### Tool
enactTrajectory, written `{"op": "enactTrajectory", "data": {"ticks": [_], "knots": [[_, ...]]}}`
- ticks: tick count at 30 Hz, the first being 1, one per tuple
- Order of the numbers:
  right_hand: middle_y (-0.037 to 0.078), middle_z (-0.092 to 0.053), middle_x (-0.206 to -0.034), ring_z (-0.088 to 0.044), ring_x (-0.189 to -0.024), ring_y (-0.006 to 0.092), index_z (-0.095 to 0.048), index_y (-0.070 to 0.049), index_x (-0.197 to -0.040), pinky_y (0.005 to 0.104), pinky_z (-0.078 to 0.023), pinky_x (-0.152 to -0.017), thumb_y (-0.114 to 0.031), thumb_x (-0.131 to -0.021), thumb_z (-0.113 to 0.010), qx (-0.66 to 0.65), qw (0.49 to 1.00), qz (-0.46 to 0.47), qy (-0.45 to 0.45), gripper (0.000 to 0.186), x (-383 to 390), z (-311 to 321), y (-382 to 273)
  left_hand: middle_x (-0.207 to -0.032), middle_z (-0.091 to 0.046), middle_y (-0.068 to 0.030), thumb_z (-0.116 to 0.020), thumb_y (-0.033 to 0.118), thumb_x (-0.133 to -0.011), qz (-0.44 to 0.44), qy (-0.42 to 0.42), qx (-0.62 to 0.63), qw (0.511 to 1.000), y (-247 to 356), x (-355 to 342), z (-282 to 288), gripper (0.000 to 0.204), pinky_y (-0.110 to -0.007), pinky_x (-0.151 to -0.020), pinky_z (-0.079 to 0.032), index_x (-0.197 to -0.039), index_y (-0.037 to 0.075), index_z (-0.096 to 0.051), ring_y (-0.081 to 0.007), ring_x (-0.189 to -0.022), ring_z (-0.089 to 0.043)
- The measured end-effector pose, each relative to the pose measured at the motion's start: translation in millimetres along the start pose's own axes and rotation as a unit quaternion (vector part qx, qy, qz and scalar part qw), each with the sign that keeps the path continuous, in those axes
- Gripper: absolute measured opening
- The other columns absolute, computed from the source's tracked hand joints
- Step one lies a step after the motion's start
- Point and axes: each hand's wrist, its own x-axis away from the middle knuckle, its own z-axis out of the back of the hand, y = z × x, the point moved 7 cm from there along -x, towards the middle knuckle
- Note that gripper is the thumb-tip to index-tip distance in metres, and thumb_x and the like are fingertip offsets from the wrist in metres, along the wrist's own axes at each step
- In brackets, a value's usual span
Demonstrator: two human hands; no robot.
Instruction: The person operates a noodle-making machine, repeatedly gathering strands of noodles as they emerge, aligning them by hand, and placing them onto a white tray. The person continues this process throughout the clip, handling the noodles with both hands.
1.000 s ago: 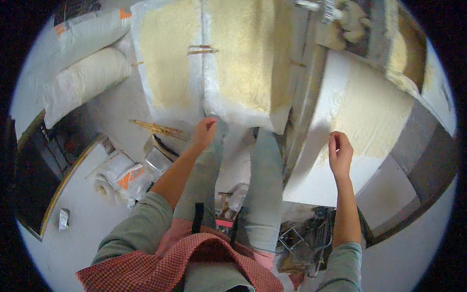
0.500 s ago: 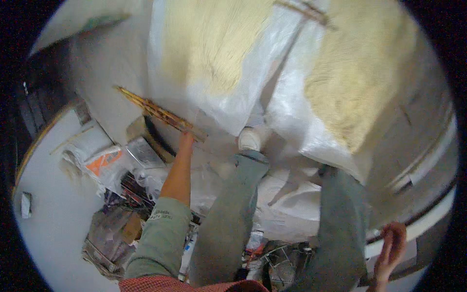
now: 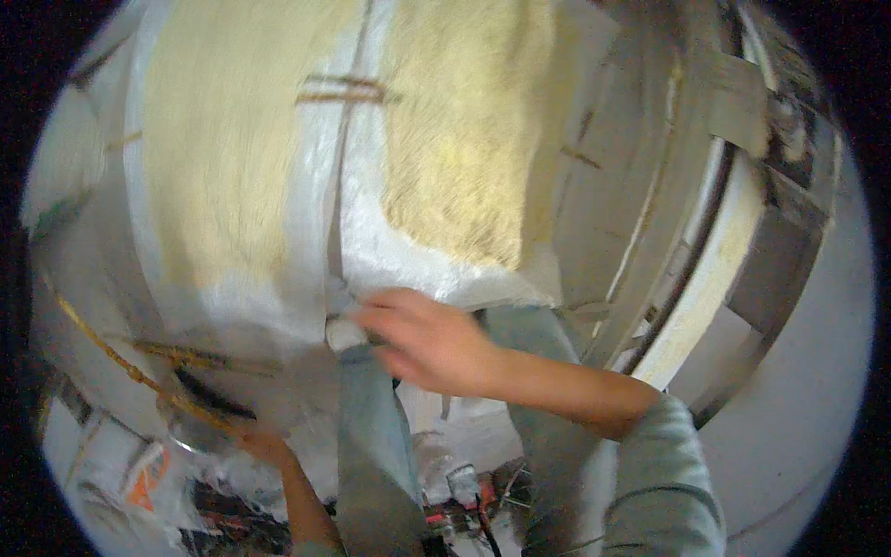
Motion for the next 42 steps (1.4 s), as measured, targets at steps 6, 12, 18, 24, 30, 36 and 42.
{"op": "enactTrajectory", "data": {"ticks": [6, 12, 18, 24, 30, 36, 42], "knots": [[0.012, -0.053, -0.129, -0.045, -0.127, 0.0279, -0.058, -0.017, -0.119, 0.0510, -0.032, -0.106, -0.019, -0.079, -0.057, 0.372, 0.905, 0.183, 0.091, 0.040, -85, -9, 33, -0.095, -0.061, -0.0200, -0.054, 0.014, -0.089, -0.390, -0.342, -0.245, 0.819, 210, 38, 0, 0.022, -0.047, -0.072, -0.047, -0.107, 0.001, -0.057, -0.0394, -0.086, -0.060], [0.010, -0.066, -0.071, -0.067, -0.066, 0.0289, -0.060, -0.011, -0.085, 0.0447, -0.050, -0.055, -0.029, -0.079, -0.064, 0.276, 0.952, -0.120, 0.058, 0.020, -43, 77, 229, -0.086, -0.059, -0.0156, -0.053, 0.016, -0.088, -0.688, -0.295, -0.204, 0.631, 474, 49, -197, 0.013, -0.048, -0.068, -0.045, -0.090, 0.004, -0.059, -0.0358, -0.078, -0.057], [0.011, -0.066, -0.088, -0.064, -0.089, 0.0287, -0.065, -0.009, -0.088, 0.0438, -0.050, -0.078, -0.043, -0.082, -0.061, 0.251, 0.922, -0.258, 0.145, 0.035, -22, 165, 359, -0.106, -0.058, -0.0172, -0.050, 0.015, -0.092, -0.729, -0.275, -0.213, 0.590, 605, 150, -350, 0.025, -0.044, -0.087, -0.044, -0.113, 0.004, -0.056, -0.0355, -0.100, -0.055], [0.017, -0.059, -0.096, -0.057, -0.088, 0.0353, -0.064, -0.003, -0.096, 0.0437, -0.044, -0.088, -0.020, -0.078, -0.057, 0.192, 0.860, -0.164, 0.444, 0.025, 9, 171, 313, -0.138, -0.039, -0.0245, -0.052, 0.011, -0.090, -0.734, -0.181, -0.251, 0.604, 612, 164, -342, 0.048, -0.043, -0.103, -0.038, -0.136, 0.005, -0.042, -0.0401, -0.123, -0.045], [0.015, -0.062, -0.113, -0.061, -0.101, 0.0288, -0.057, -0.004, -0.118, 0.0405, -0.047, -0.091, -0.021, -0.084, -0.061, -0.282, 0.919, -0.105, 0.254, 0.037, 228, 167, 106, -0.123, -0.057, -0.0173, -0.054, 0.012, -0.083, -0.649, -0.486, -0.207, 0.547, 531, 414, -189, 0.041, -0.043, -0.099, -0.040, -0.123, 0.001, -0.056, -0.0335, -0.114, -0.052], [0.023, -0.029, -0.149, -0.028, -0.138, 0.0355, -0.036, 0.001, -0.139, 0.0441, -0.023, -0.114, -0.031, -0.081, -0.068, 0.065, 0.542, -0.552, 0.631, 0.074, 662, 281, 249, -0.112, -0.057, -0.0174, -0.058, 0.008, -0.077, -0.774, -0.582, -0.186, 0.168, 499, 714, -75, 0.031, -0.046, -0.094, -0.041, -0.108, 0.004, -0.060, -0.0346, -0.107, -0.053], [0.024, -0.013, -0.155, -0.012, -0.144, 0.0375, -0.022, 0.003, -0.146, 0.0462, -0.008, -0.117, -0.042, -0.080, -0.068, 0.015, 0.617, -0.628, 0.474, 0.093, 689, 193, 281, -0.118, -0.052, -0.0160, -0.059, 0.009, -0.075, -0.796, -0.545, -0.246, -0.098, 478, 826, -110, 0.029, -0.043, -0.096, -0.041, -0.104, 0.003, -0.061, -0.0326, -0.113, -0.050]]}}
